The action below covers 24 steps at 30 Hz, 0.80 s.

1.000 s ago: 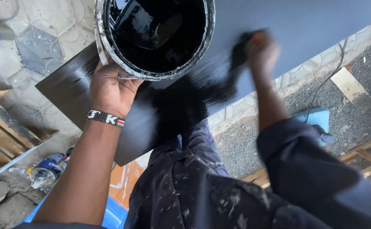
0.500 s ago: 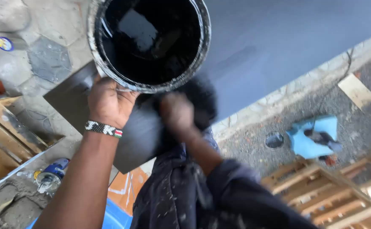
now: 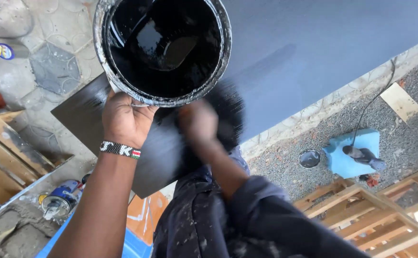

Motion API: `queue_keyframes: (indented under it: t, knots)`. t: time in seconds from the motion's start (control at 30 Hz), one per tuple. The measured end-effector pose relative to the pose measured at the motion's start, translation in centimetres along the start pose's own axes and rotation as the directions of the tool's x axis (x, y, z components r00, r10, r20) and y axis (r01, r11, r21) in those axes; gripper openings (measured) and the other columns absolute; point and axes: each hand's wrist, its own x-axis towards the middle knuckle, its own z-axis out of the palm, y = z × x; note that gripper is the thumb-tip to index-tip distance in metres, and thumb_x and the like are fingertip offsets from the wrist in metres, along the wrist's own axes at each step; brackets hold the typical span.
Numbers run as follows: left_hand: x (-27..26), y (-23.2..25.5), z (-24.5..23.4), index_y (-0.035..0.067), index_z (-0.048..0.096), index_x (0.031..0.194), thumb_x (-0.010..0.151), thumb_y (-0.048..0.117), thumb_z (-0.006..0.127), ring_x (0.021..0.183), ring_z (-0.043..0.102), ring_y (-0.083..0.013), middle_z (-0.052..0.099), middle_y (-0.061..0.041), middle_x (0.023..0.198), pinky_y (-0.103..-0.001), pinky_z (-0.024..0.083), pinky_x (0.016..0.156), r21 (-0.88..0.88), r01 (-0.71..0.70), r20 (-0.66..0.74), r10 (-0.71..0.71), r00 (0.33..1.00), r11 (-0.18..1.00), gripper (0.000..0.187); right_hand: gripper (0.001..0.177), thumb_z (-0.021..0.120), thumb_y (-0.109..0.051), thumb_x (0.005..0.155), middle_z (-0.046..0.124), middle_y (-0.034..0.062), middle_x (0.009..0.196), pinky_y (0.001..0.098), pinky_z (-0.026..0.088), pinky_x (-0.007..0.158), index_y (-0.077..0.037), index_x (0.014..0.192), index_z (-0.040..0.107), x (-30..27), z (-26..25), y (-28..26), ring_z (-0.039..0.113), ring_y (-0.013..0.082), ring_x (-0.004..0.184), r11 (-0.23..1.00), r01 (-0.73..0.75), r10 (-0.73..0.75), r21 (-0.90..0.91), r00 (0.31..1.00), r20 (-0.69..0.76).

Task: Applying a black finish to a wooden furniture panel using a sponge and a cloth.

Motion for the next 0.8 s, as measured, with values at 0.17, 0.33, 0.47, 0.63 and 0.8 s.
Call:
queue_keyframes:
  t: [0.17,0.33,0.47,0.63,0.8]
  knots:
    - [-3.1,2.0,6.5,0.019,0.079,0.150,0.092,-0.010,0.047,0.140,0.082,-0.0531,0.085,-0.023,0.144,-0.083,0.069,0.124,0.017,-0.014,0.034,0.013,0.999,1.000,0.072,0.011,0.075,-0.045,0.106,0.070,-0.0056,0.098,0.0424,0.064,0.078,-0.034,0.108,0.072,-1.7,4.3,-2.7,0.077,0.0238,0.099,0.965,0.252,-0.243,-0.077,0.964,0.108]
    - [-4.6,2.5,7.8,0.013,0.079,0.152,0.099,-0.011,0.048,0.140,0.083,-0.0529,0.086,-0.025,0.141,-0.078,0.072,0.121,-0.009,-0.002,-0.010,0.002,1.000,1.000,0.066,0.005,0.079,-0.021,0.109,0.064,0.0130,0.084,0.0513,0.052,0.058,-0.017,0.105,0.077,14.9,-9.1,20.1,0.069,0.0392,0.074,0.821,0.113,-0.367,-0.560,0.855,-0.366]
    - [-4.4,2.3,7.6,0.011,0.078,0.151,0.094,-0.013,0.045,0.142,0.080,-0.0580,0.085,-0.028,0.140,-0.084,0.068,0.125,-0.070,-0.027,-0.020,0.026,0.999,0.997,0.071,0.015,0.079,-0.014,0.095,0.064,0.0001,0.077,0.0484,0.062,0.068,-0.023,0.099,0.067,20.5,-15.2,19.1,0.075,0.0373,0.075,0.989,-0.053,-0.011,-0.140,0.904,-0.427]
    - [-5.6,2.2,7.7,0.015,0.079,0.149,0.090,-0.012,0.048,0.130,0.085,-0.0486,0.087,-0.020,0.134,-0.076,0.073,0.117,-0.021,-0.062,-0.084,0.060,0.995,0.998,0.071,0.015,0.067,-0.015,0.102,0.080,0.0154,0.089,0.0583,0.061,0.076,-0.019,0.094,0.079,5.2,-0.1,1.0,0.080,0.0472,0.093,0.996,0.081,-0.090,-0.041,0.938,-0.334]
    - [-5.7,1.7,5.7,0.013,0.077,0.148,0.083,-0.016,0.047,0.128,0.084,-0.0500,0.085,-0.024,0.139,-0.077,0.074,0.115,0.019,-0.089,-0.062,0.090,0.994,0.996,0.077,0.022,0.073,-0.046,0.106,0.082,0.0034,0.101,0.0534,0.067,0.092,-0.030,0.120,0.074,-5.1,2.8,-9.6,0.083,0.0337,0.108,0.985,-0.126,0.059,0.120,0.891,0.449]
